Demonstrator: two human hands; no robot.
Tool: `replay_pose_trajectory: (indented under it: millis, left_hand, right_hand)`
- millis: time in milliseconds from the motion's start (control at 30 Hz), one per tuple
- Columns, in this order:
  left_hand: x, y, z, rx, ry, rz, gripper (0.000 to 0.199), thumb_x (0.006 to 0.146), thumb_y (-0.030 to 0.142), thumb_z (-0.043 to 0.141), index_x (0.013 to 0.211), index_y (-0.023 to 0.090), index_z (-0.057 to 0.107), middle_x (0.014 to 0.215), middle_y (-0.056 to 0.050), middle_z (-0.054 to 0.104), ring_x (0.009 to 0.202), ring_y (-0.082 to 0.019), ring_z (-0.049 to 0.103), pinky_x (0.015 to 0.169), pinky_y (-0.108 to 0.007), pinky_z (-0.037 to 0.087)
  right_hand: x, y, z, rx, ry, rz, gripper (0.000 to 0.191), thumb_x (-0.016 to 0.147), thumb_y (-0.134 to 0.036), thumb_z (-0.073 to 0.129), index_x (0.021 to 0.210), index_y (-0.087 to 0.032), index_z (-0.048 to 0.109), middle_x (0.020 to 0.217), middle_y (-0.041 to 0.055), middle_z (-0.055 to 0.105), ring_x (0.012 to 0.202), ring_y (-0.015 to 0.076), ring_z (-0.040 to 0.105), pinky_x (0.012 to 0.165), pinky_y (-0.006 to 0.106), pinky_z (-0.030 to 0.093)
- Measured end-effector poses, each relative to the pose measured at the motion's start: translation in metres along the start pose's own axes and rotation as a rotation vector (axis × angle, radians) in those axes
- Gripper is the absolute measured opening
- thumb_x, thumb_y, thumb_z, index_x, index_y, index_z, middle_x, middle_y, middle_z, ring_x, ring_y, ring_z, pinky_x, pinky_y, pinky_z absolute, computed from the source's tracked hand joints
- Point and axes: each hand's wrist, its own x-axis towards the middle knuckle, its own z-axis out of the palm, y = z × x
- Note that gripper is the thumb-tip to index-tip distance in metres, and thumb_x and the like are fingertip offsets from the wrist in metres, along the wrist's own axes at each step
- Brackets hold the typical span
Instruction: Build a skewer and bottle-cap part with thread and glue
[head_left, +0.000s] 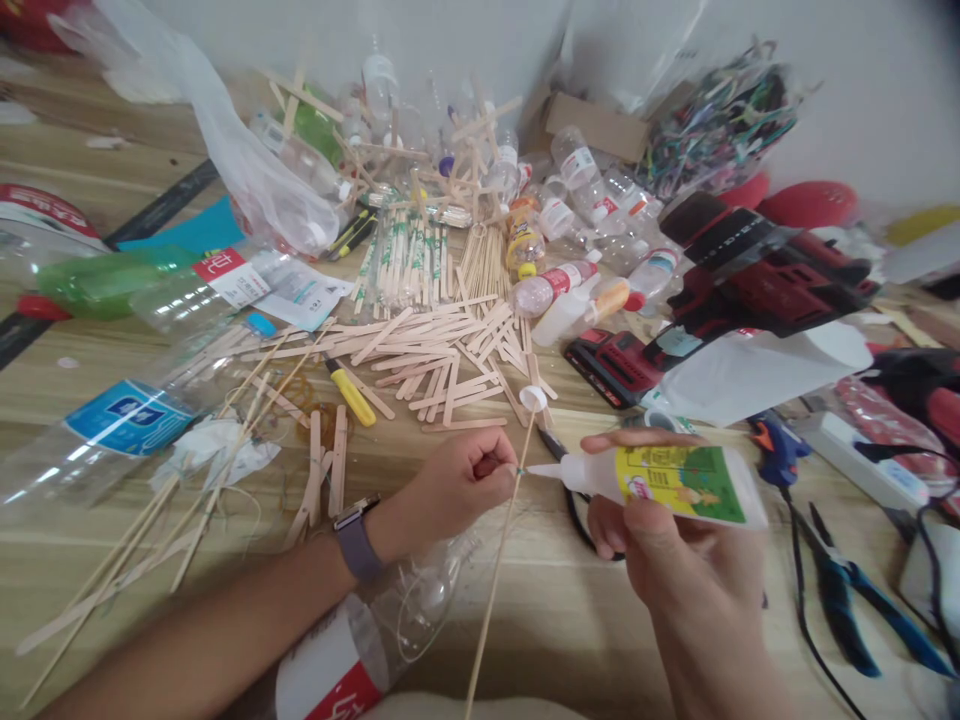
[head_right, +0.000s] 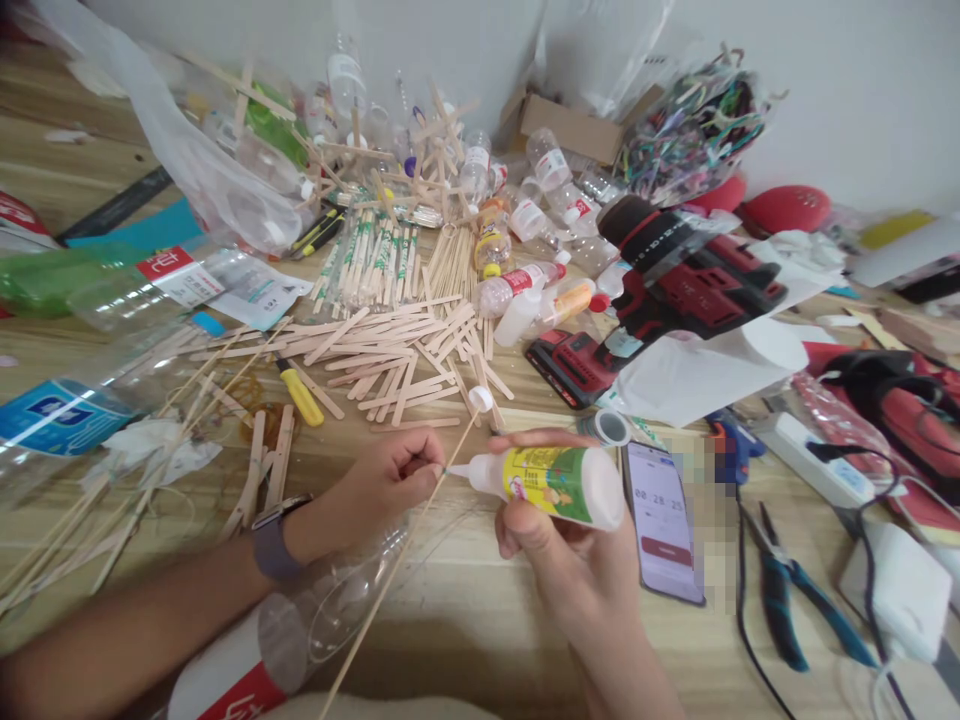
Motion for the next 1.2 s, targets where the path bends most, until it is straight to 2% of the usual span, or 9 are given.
replay_pose_trajectory:
  millis: [167, 333, 500, 633, 767, 900, 1067, 1200]
  left_hand:
    - [0.000, 0.000, 0.001, -0.016, 0.003, -0.017, 0.009, 0.074, 0.022, 0.050, 0.069, 0.021, 0.043, 0.057, 0.009, 0.033, 0.053, -0.008, 0.027, 0.049, -0.023, 0.021]
    - [0.000, -0.001, 0.001, -0.018, 0.004, -0.015, 0.009, 0.076, 0.022, 0.050, 0.070, 0.020, 0.044, 0.058, 0.009, 0.033, 0.053, -0.008, 0.027, 0.049, -0.022, 0.022]
    - [0.000, -0.001, 0.001, -0.021, -0.005, -0.009, 0.010, 0.077, 0.022, 0.050, 0.070, 0.020, 0.043, 0.058, 0.009, 0.034, 0.053, -0.008, 0.028, 0.048, -0.022, 0.022]
    - [0.000, -0.002, 0.001, -0.012, 0.006, -0.018, 0.010, 0.076, 0.023, 0.051, 0.070, 0.020, 0.044, 0.058, 0.009, 0.034, 0.054, -0.008, 0.027, 0.049, -0.022, 0.022]
    - [0.001, -0.003, 0.001, -0.013, -0.002, -0.019, 0.010, 0.077, 0.023, 0.051, 0.070, 0.020, 0.044, 0.058, 0.009, 0.034, 0.054, -0.008, 0.027, 0.049, -0.022, 0.022]
    - [0.001, -0.004, 0.000, -0.013, -0.005, -0.013, 0.009, 0.077, 0.023, 0.050, 0.071, 0.020, 0.044, 0.058, 0.009, 0.034, 0.054, -0.009, 0.028, 0.049, -0.022, 0.022]
    - [0.001, -0.005, 0.000, -0.010, 0.001, -0.002, 0.009, 0.077, 0.023, 0.050, 0.070, 0.021, 0.044, 0.058, 0.009, 0.033, 0.054, -0.009, 0.027, 0.049, -0.023, 0.022]
    - [0.001, -0.005, 0.000, -0.011, -0.004, -0.003, 0.009, 0.076, 0.023, 0.050, 0.070, 0.020, 0.043, 0.058, 0.009, 0.033, 0.054, -0.009, 0.028, 0.049, -0.023, 0.022]
  right_hand:
    - [-0.001, -0.002, 0.001, 0.006, 0.004, 0.027, 0.038, 0.076, -0.047, 0.078, 0.101, -0.024, 0.063, 0.097, 0.0080, 0.072, 0.045, 0.0115, 0.050, 0.041, 0.030, 0.041]
    - [0.000, 0.001, -0.001, 0.055, 0.001, -0.012, 0.034, 0.079, -0.042, 0.076, 0.105, -0.026, 0.061, 0.084, 0.0037, 0.071, 0.045, 0.0111, 0.050, 0.043, 0.029, 0.043]
    - [0.000, 0.002, -0.002, 0.019, -0.018, 0.018, 0.033, 0.080, -0.044, 0.075, 0.103, -0.026, 0.061, 0.097, 0.0064, 0.071, 0.046, 0.0119, 0.051, 0.043, 0.030, 0.042]
    - [0.001, 0.003, -0.001, 0.048, -0.005, -0.034, 0.030, 0.081, -0.042, 0.074, 0.103, -0.025, 0.062, 0.086, 0.0056, 0.071, 0.045, 0.0121, 0.049, 0.042, 0.030, 0.041]
    - [0.003, 0.004, -0.002, 0.033, -0.017, -0.020, 0.030, 0.081, -0.041, 0.074, 0.102, -0.023, 0.063, 0.090, 0.0070, 0.071, 0.045, 0.0115, 0.049, 0.041, 0.029, 0.040]
    - [0.004, 0.008, -0.005, 0.019, -0.020, -0.075, 0.023, 0.086, -0.040, 0.068, 0.101, -0.023, 0.063, 0.083, 0.0063, 0.071, 0.044, 0.0125, 0.048, 0.041, 0.029, 0.041]
    - [0.002, 0.017, -0.009, 0.027, -0.058, -0.050, 0.022, 0.087, -0.040, 0.066, 0.100, -0.023, 0.064, 0.077, 0.0052, 0.069, 0.048, 0.0141, 0.050, 0.044, 0.030, 0.041]
    - [0.002, 0.015, -0.008, 0.038, -0.018, -0.070, 0.022, 0.086, -0.038, 0.069, 0.099, -0.022, 0.064, 0.077, 0.0057, 0.069, 0.049, 0.0147, 0.050, 0.044, 0.030, 0.041]
